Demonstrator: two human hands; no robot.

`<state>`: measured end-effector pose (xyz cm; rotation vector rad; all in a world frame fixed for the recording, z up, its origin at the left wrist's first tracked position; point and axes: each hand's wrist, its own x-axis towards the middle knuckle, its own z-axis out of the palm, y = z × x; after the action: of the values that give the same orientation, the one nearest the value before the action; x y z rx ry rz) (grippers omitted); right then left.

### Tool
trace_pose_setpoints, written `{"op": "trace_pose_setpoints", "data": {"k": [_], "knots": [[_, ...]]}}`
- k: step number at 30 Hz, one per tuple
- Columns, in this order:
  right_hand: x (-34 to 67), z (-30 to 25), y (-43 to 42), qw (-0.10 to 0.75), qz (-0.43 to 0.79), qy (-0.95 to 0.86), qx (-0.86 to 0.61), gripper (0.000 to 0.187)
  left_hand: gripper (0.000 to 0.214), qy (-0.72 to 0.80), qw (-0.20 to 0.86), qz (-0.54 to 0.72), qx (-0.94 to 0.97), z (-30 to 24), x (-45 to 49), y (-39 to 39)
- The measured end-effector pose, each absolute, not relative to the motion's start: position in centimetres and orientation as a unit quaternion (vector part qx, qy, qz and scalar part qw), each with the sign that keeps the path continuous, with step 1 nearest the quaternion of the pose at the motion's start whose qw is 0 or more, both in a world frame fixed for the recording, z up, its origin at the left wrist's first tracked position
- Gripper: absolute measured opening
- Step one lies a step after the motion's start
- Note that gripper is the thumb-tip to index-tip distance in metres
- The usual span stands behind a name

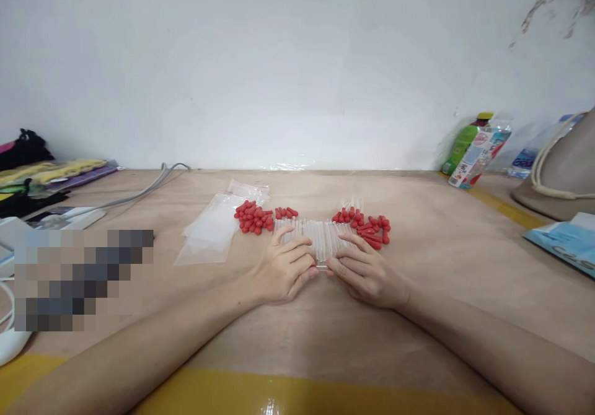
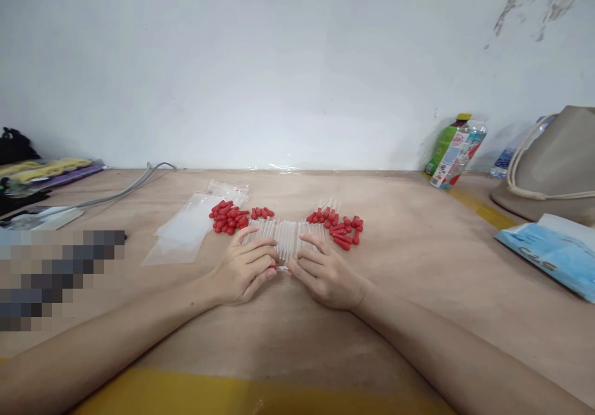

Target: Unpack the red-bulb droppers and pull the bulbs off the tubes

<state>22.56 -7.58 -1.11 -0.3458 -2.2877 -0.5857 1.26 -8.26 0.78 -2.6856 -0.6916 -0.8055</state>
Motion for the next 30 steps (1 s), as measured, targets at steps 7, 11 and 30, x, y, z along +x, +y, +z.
{"op": "trace_pose_setpoints", "data": {"k": [7, 11, 30], "knots": [[23.0, -0.9, -7.9, 0.370, -0.247, -0.887, -0.124, 0.011, 0.021, -0.225, 0.121, -0.289, -0.923, 0.7, 0.9, -8.3], [23.1, -0.9, -8.2, 0.364, -0.241, -0.889, -0.135, 0.013, 0.020, -0.230, 0.127, -0.273, -0.926, 0.6, 0.8, -8.5], [25.0, -2.2, -4.6, 0.453, -0.068, -0.803, -0.381, 0.026, 0.026, -0.467, 0.071, -0.386, -0.792, 1.8, -2.8, -4.6]]}}
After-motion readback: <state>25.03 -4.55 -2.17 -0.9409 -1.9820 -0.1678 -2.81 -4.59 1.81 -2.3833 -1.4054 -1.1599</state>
